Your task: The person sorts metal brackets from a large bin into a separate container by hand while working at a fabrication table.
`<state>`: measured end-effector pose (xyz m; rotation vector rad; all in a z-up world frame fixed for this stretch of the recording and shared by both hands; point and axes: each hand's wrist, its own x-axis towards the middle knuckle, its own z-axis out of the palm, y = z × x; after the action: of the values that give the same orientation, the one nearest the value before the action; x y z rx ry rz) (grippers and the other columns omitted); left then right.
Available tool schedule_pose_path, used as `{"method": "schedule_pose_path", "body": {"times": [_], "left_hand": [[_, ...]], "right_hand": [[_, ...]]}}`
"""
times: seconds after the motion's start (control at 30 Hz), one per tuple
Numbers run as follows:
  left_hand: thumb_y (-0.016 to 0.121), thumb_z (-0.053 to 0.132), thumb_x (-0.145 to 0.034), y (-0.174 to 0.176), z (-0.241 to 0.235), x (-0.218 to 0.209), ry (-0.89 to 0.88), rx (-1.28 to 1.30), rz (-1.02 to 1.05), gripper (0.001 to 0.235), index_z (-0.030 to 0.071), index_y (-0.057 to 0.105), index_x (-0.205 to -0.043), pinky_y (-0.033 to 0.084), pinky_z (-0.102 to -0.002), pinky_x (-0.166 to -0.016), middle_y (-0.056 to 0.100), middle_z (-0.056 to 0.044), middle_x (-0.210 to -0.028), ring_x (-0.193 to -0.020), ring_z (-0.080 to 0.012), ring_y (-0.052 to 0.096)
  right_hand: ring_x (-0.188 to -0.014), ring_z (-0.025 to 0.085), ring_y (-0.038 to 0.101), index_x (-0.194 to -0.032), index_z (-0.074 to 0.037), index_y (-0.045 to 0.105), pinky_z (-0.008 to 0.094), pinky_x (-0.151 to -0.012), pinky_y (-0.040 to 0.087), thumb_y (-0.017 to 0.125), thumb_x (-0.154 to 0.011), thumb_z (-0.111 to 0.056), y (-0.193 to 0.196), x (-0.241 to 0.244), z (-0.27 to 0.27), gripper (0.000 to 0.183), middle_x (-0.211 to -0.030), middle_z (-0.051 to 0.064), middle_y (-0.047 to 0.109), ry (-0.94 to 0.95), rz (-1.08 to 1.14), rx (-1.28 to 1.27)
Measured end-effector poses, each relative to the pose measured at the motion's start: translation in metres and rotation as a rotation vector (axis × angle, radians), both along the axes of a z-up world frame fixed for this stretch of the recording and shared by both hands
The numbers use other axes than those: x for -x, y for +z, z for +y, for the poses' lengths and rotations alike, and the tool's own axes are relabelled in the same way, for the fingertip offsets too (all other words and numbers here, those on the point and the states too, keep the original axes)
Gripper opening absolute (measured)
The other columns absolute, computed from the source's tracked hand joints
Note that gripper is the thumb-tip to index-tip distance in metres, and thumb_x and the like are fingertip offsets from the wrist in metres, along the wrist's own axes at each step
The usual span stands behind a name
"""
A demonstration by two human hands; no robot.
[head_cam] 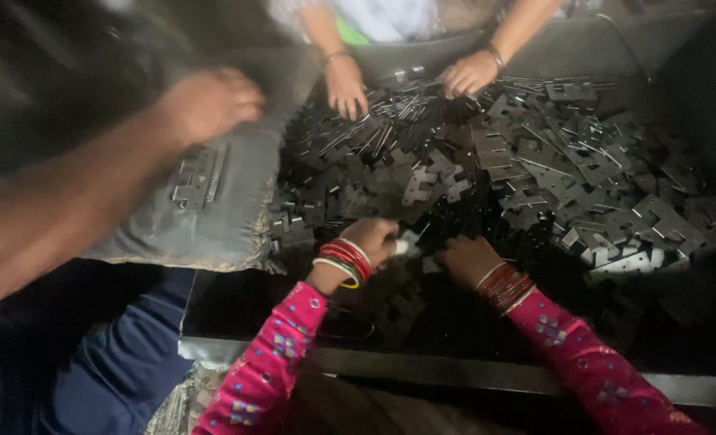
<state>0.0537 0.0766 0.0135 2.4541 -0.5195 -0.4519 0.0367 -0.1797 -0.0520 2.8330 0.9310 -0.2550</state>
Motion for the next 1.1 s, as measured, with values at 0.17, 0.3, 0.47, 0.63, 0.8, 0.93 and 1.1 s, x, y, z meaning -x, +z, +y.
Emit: {"method": "schedule_pose_path", "body": {"times": [0.17,0.3,0.47,0.63,0.8,0.93,1.1], "left_hand": [[0.053,0.029,-0.103,-0.002,0.020,-0.026,0.047,0.934,0.583,0.030,0.003,0.063,-0.114,0.054,-0.036,-0.048,0.077,-0.020,-0.080,-0.065,-0.0312,0.073],[0.046,0.026,-0.101,0.023,0.040,-0.023,0.075,1.228,0.488,0.031,0.004,0.057,-0.119,0.066,-0.037,-0.063,0.075,-0.012,-0.107,-0.088,-0.0273,0.078],[0.057,-0.001,-0.097,0.015,0.045,-0.032,0.171,1.101,0.272,0.029,0.000,0.060,-0.126,0.066,-0.037,-0.067,0.075,-0.017,-0.103,-0.089,-0.0275,0.077],[0.060,0.000,-0.095,-0.009,0.022,-0.027,0.261,0.913,0.176,0.024,0.000,0.060,-0.118,0.063,-0.033,-0.057,0.076,-0.014,-0.094,-0.076,-0.0196,0.075],[0.065,0.004,-0.097,-0.012,0.010,-0.015,0.229,0.831,0.163,0.019,-0.001,0.064,-0.115,0.057,-0.028,-0.052,0.077,-0.012,-0.088,-0.068,-0.0150,0.071],[0.064,0.004,-0.094,-0.013,0.009,-0.019,0.265,0.896,0.120,0.021,0.001,0.063,-0.114,0.058,-0.027,-0.051,0.076,-0.009,-0.086,-0.070,-0.0137,0.072],[0.066,0.002,-0.093,-0.022,0.008,-0.020,0.269,0.822,0.018,0.019,-0.001,0.065,-0.112,0.059,-0.029,-0.051,0.075,-0.009,-0.089,-0.074,-0.0147,0.074]], "right_hand": [[-0.105,0.029,0.065,-0.112,-0.020,0.071,0.046,-0.084,0.055,0.067,-0.081,-0.017,0.002,-0.004,-0.009,0.031,-0.102,0.008,0.066,0.100,-0.120,-0.098],[-0.104,0.037,0.066,-0.116,-0.011,0.070,0.045,-0.083,0.057,0.064,-0.072,-0.008,0.008,-0.007,-0.028,0.044,-0.111,0.018,0.066,0.225,-0.429,-0.646],[-0.102,0.036,0.065,-0.112,-0.014,0.070,0.046,-0.081,0.056,0.070,-0.077,-0.026,0.013,-0.003,-0.027,0.037,-0.109,0.015,0.066,0.065,-0.097,-0.440],[-0.105,0.032,0.065,-0.114,-0.019,0.071,0.048,-0.081,0.054,0.075,-0.082,-0.027,-0.014,0.001,-0.012,0.033,-0.105,0.010,0.068,0.063,0.046,-0.151],[-0.098,0.033,0.069,-0.117,-0.015,0.071,0.043,-0.077,0.058,0.066,-0.074,-0.012,-0.004,0.000,-0.036,0.043,-0.108,0.010,0.069,0.094,-0.150,-0.577],[-0.093,0.031,0.069,-0.114,-0.016,0.072,0.043,-0.072,0.058,0.069,-0.086,-0.025,-0.008,0.000,-0.019,0.029,-0.099,0.008,0.070,0.027,-0.026,-0.599],[-0.096,0.032,0.068,-0.101,-0.018,0.073,0.047,-0.075,0.056,0.068,-0.085,-0.020,-0.023,0.006,0.006,0.017,-0.094,0.008,0.067,0.153,-0.095,-0.325]]}}
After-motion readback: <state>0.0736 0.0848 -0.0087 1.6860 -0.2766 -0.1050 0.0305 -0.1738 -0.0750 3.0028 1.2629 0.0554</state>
